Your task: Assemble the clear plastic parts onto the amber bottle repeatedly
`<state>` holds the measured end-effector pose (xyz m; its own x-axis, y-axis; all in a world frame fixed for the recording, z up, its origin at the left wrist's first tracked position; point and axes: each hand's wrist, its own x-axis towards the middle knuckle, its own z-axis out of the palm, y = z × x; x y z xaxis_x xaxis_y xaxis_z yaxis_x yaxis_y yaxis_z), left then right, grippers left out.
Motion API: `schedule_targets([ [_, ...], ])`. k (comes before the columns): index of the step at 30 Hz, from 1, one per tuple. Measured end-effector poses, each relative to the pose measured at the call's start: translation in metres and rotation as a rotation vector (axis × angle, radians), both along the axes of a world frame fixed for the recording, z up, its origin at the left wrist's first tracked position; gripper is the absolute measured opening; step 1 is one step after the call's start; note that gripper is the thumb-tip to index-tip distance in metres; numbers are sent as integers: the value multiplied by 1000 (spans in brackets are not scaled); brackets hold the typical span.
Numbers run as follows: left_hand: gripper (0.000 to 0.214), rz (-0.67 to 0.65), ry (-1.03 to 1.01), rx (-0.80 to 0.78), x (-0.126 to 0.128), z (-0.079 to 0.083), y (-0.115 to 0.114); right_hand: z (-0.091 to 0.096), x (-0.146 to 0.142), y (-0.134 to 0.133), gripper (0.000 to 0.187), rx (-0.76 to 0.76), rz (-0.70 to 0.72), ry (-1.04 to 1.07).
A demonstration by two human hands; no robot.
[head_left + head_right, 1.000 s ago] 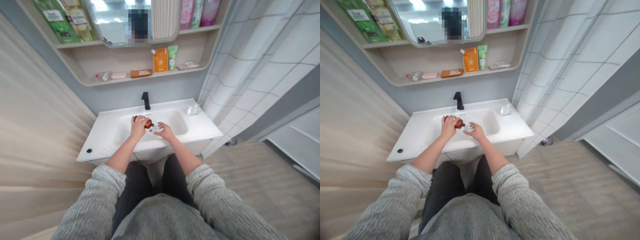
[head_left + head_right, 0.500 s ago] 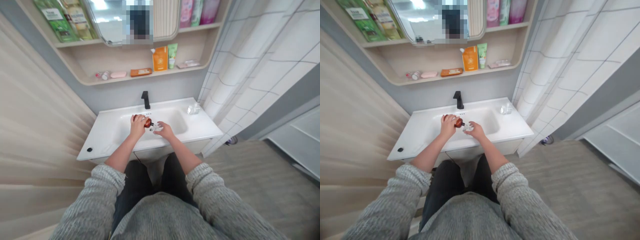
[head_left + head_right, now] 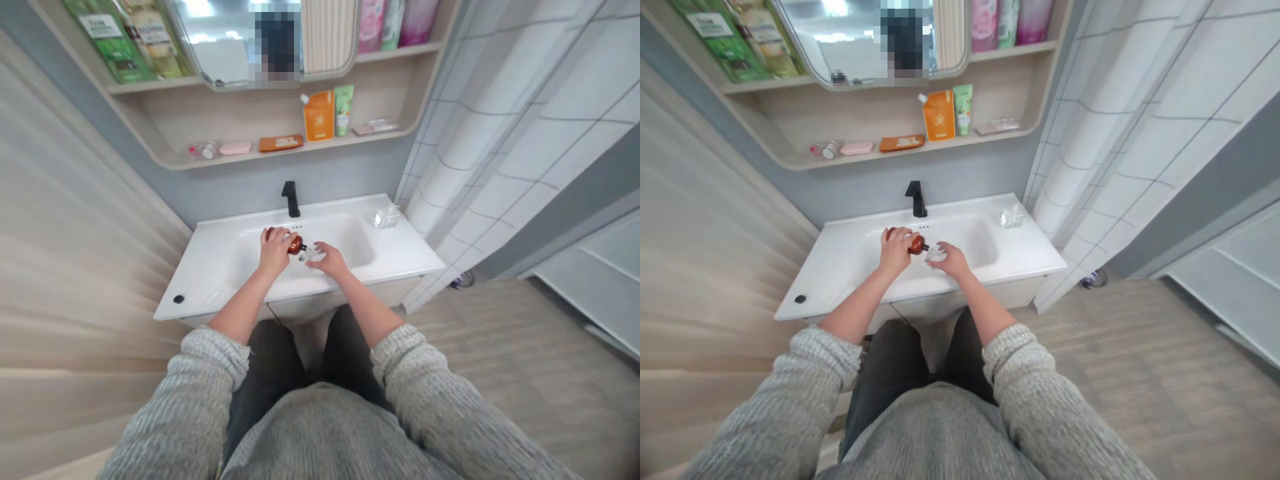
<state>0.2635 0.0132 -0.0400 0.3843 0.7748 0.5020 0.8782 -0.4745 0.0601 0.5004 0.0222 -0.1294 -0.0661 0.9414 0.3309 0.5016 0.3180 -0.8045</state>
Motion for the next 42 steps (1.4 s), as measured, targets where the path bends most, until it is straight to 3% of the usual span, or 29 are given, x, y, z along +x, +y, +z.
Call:
schedule_targets([
  [19,62,-20,21,-14,0,7,-1,-1,0,-1,80,9,-11,-9],
  [42,64,-51,70,-2,2,16,-1,11,1,-8,79,-3,-9,2],
])
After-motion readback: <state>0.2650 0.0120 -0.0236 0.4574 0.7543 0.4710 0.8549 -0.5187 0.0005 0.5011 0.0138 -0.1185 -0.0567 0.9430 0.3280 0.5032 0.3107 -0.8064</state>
